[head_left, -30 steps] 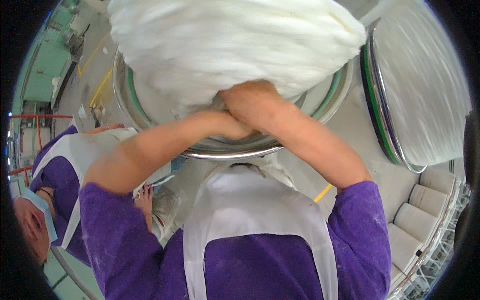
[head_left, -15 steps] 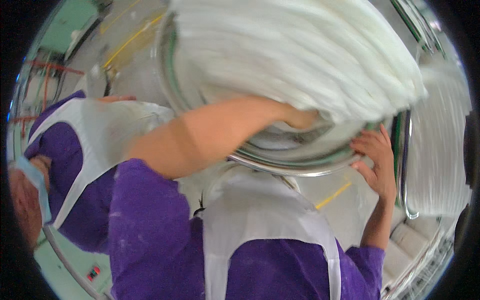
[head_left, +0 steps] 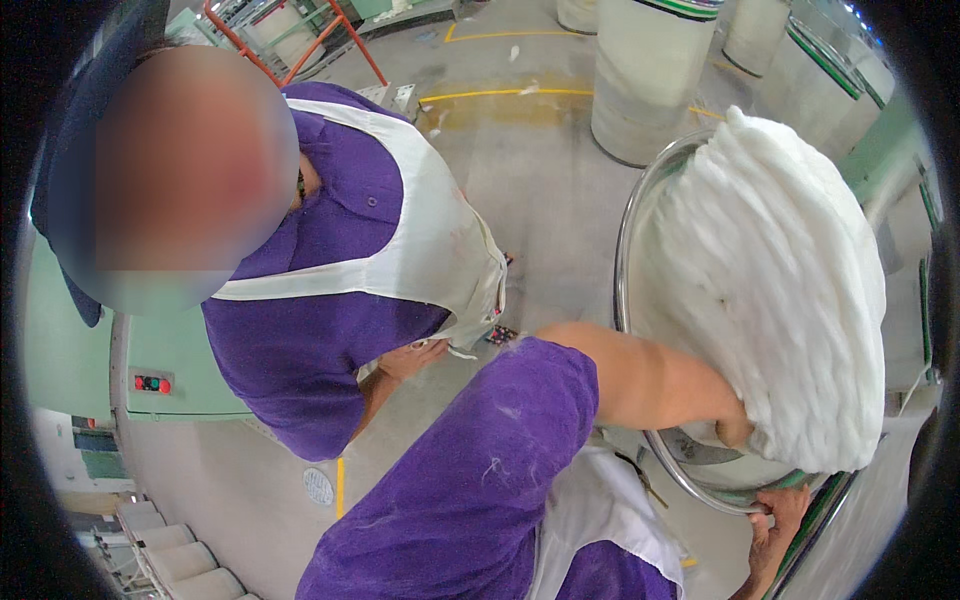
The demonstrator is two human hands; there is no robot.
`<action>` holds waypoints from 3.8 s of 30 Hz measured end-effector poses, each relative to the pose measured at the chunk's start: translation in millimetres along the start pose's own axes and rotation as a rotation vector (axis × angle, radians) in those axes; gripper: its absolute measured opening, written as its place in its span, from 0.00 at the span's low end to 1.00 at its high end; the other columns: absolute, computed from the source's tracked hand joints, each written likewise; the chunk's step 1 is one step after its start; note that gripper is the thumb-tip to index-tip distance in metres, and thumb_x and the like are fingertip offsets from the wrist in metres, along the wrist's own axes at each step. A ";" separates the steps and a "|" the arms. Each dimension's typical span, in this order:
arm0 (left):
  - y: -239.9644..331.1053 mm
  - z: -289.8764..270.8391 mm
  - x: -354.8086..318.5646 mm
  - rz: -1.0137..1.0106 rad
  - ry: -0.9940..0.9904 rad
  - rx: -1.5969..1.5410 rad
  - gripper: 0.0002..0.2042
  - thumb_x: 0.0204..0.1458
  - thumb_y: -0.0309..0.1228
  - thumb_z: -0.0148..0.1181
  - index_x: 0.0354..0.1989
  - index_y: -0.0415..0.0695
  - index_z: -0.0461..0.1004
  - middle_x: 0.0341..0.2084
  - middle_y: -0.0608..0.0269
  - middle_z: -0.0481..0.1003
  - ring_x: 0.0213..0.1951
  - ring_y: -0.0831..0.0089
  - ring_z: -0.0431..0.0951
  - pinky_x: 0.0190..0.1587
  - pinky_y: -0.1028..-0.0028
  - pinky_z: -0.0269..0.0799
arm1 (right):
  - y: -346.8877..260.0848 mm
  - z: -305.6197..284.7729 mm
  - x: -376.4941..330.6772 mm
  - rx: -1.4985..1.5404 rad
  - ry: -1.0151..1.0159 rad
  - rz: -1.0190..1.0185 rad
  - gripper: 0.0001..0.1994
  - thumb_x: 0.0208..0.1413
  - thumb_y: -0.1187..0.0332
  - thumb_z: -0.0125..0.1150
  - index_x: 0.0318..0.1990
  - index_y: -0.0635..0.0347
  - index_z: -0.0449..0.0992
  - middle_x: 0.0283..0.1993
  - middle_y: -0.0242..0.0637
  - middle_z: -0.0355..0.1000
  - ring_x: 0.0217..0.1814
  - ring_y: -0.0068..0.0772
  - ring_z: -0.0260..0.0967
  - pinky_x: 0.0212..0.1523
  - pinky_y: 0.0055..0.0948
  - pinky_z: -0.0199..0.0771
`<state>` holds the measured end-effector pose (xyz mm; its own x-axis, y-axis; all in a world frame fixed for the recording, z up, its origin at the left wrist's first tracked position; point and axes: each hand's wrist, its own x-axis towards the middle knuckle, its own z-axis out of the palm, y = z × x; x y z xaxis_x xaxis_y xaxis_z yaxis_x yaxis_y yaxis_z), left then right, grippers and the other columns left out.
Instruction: The person pulls white textile roving from large cylindrical containers, uses a thin wooden stick to guide and separate strands, and places the material into a metal bowl. A coworker stands nearby and gestures while the person continues to arrange the roving in the bowl.
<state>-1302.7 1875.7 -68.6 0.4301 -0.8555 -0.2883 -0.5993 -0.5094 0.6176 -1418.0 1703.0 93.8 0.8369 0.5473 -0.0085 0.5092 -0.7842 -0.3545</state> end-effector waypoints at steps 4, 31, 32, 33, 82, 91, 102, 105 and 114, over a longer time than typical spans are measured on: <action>-6.5 -2.3 0.9 -0.011 -0.001 0.004 0.16 0.52 0.35 0.52 0.43 0.37 0.76 0.46 0.45 0.75 0.49 0.55 0.73 0.50 0.60 0.66 | 3.7 4.3 1.5 0.041 0.042 -0.033 0.29 0.56 0.39 0.49 0.32 0.64 0.72 0.28 0.37 0.67 0.34 0.39 0.65 0.67 0.54 0.43; -21.8 -4.6 -5.4 -0.025 -0.034 0.029 0.17 0.51 0.35 0.53 0.45 0.38 0.75 0.47 0.46 0.74 0.50 0.56 0.73 0.51 0.61 0.66 | 3.4 12.5 7.8 0.027 0.123 -0.055 0.30 0.54 0.38 0.50 0.32 0.63 0.72 0.27 0.35 0.66 0.36 0.36 0.65 0.68 0.53 0.43; -22.5 -4.4 -6.1 -0.025 -0.034 0.029 0.17 0.51 0.35 0.53 0.45 0.38 0.75 0.48 0.46 0.74 0.50 0.56 0.73 0.51 0.61 0.66 | 3.7 12.6 7.6 0.031 0.116 -0.046 0.30 0.54 0.37 0.50 0.32 0.63 0.72 0.27 0.35 0.66 0.36 0.36 0.65 0.68 0.53 0.43; -22.6 -5.2 -5.9 -0.027 -0.035 0.029 0.17 0.51 0.35 0.53 0.45 0.38 0.75 0.48 0.46 0.74 0.50 0.56 0.73 0.51 0.61 0.66 | 4.0 12.9 7.5 0.036 0.108 -0.038 0.31 0.54 0.37 0.49 0.32 0.63 0.73 0.27 0.35 0.66 0.36 0.36 0.66 0.68 0.53 0.43; -17.6 2.5 -3.6 -0.021 -0.110 0.083 0.20 0.49 0.36 0.57 0.49 0.38 0.74 0.49 0.46 0.73 0.53 0.57 0.71 0.53 0.62 0.65 | -3.1 16.9 4.0 0.070 0.214 -0.080 0.29 0.53 0.39 0.53 0.30 0.63 0.73 0.26 0.34 0.64 0.36 0.36 0.64 0.68 0.52 0.42; -26.2 3.6 -6.3 -0.022 -0.117 0.092 0.21 0.48 0.36 0.57 0.50 0.38 0.73 0.50 0.47 0.73 0.53 0.57 0.71 0.54 0.63 0.65 | -6.1 19.3 4.1 0.074 0.214 -0.064 0.29 0.53 0.38 0.53 0.30 0.63 0.73 0.27 0.34 0.65 0.36 0.36 0.64 0.68 0.53 0.41; -28.8 2.3 -1.4 -0.024 -0.153 0.112 0.22 0.48 0.36 0.58 0.51 0.38 0.73 0.50 0.47 0.73 0.54 0.58 0.71 0.54 0.63 0.65 | -3.2 19.9 2.1 0.077 0.244 -0.075 0.28 0.52 0.40 0.55 0.30 0.61 0.74 0.28 0.33 0.65 0.34 0.35 0.65 0.68 0.52 0.41; -28.6 2.7 -2.5 -0.026 -0.159 0.116 0.22 0.48 0.36 0.58 0.51 0.38 0.73 0.50 0.47 0.73 0.54 0.58 0.71 0.54 0.63 0.65 | -6.6 18.2 1.7 0.094 0.241 -0.039 0.28 0.52 0.39 0.55 0.30 0.61 0.74 0.27 0.33 0.66 0.35 0.35 0.65 0.68 0.52 0.42; -29.5 2.5 -3.9 -0.038 -0.168 0.117 0.23 0.47 0.36 0.59 0.52 0.38 0.73 0.51 0.47 0.72 0.54 0.58 0.70 0.55 0.63 0.64 | -11.6 17.2 -1.4 0.094 0.263 -0.094 0.27 0.53 0.40 0.53 0.30 0.60 0.74 0.27 0.34 0.66 0.35 0.38 0.65 0.67 0.52 0.44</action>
<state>-1288.4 1893.8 -87.6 0.3409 -0.8341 -0.4337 -0.6635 -0.5403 0.5175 -1428.6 1716.3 81.8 0.8162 0.5123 0.2670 0.5768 -0.6964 -0.4270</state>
